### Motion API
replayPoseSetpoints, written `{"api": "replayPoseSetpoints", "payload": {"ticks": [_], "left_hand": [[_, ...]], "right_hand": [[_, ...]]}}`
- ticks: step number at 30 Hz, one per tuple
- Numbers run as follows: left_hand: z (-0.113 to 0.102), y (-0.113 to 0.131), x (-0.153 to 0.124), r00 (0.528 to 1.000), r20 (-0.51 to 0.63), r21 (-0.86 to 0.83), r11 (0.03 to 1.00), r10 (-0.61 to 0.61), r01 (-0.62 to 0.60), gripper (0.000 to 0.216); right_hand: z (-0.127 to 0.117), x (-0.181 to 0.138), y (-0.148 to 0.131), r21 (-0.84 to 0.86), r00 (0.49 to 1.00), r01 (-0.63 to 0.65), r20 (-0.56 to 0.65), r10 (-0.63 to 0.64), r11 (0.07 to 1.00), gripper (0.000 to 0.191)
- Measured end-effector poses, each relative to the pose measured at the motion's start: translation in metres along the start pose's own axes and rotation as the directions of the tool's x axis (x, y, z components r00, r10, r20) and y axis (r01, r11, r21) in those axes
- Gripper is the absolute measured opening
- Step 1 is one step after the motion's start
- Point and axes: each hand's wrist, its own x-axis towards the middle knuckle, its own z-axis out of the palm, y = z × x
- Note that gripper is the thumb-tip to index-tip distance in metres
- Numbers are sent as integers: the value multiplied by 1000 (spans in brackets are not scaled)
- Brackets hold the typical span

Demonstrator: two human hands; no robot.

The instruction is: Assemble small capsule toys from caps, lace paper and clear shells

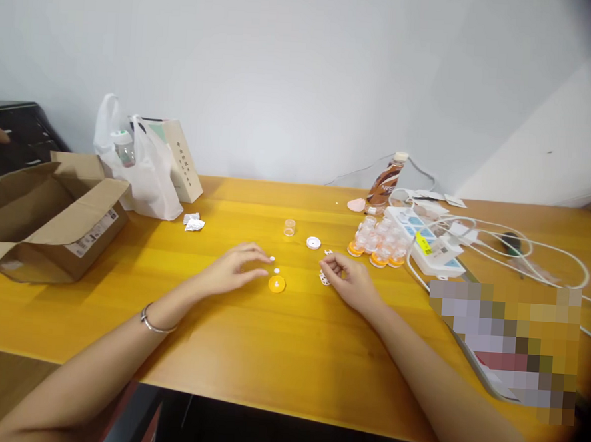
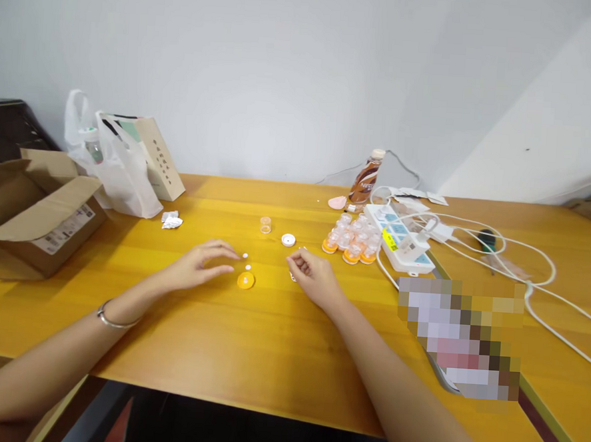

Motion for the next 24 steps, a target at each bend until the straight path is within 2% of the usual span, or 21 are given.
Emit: {"api": "replayPoseSetpoints", "payload": {"ticks": [5, 11, 13, 15, 17, 21, 24], "left_hand": [[-20, -30, -8, 988, 55, 41, 989, -146, 143, 20], [-17, -36, -6, 970, 118, 77, 976, -214, 206, 13], [-17, -34, -5, 974, 129, 131, 977, -186, 169, 12], [-17, -31, -5, 980, 137, 201, 973, -142, 113, 13], [-14, -26, -5, 986, 128, 240, 968, -104, 71, 14], [8, -11, -2, 1000, 24, 116, 993, 15, -18, 13], [27, 1, 1, 991, -28, 52, 991, 128, -126, 15]], "right_hand": [[3, -3, -6, -8, 1000, 9, 19, -9, 1000, 18], [29, -13, -28, -4, 989, 93, 116, -91, 996, 11], [40, -15, -33, -11, 981, 164, 109, -162, 986, 9], [50, -16, -34, -13, 974, 198, 117, -195, 980, 23], [58, -15, -32, -1, 974, 179, 140, -177, 984, 34], [65, -14, -26, 59, 974, 117, 190, -127, 991, 37], [66, -14, -24, 82, 969, 112, 213, -127, 990, 35]]}}
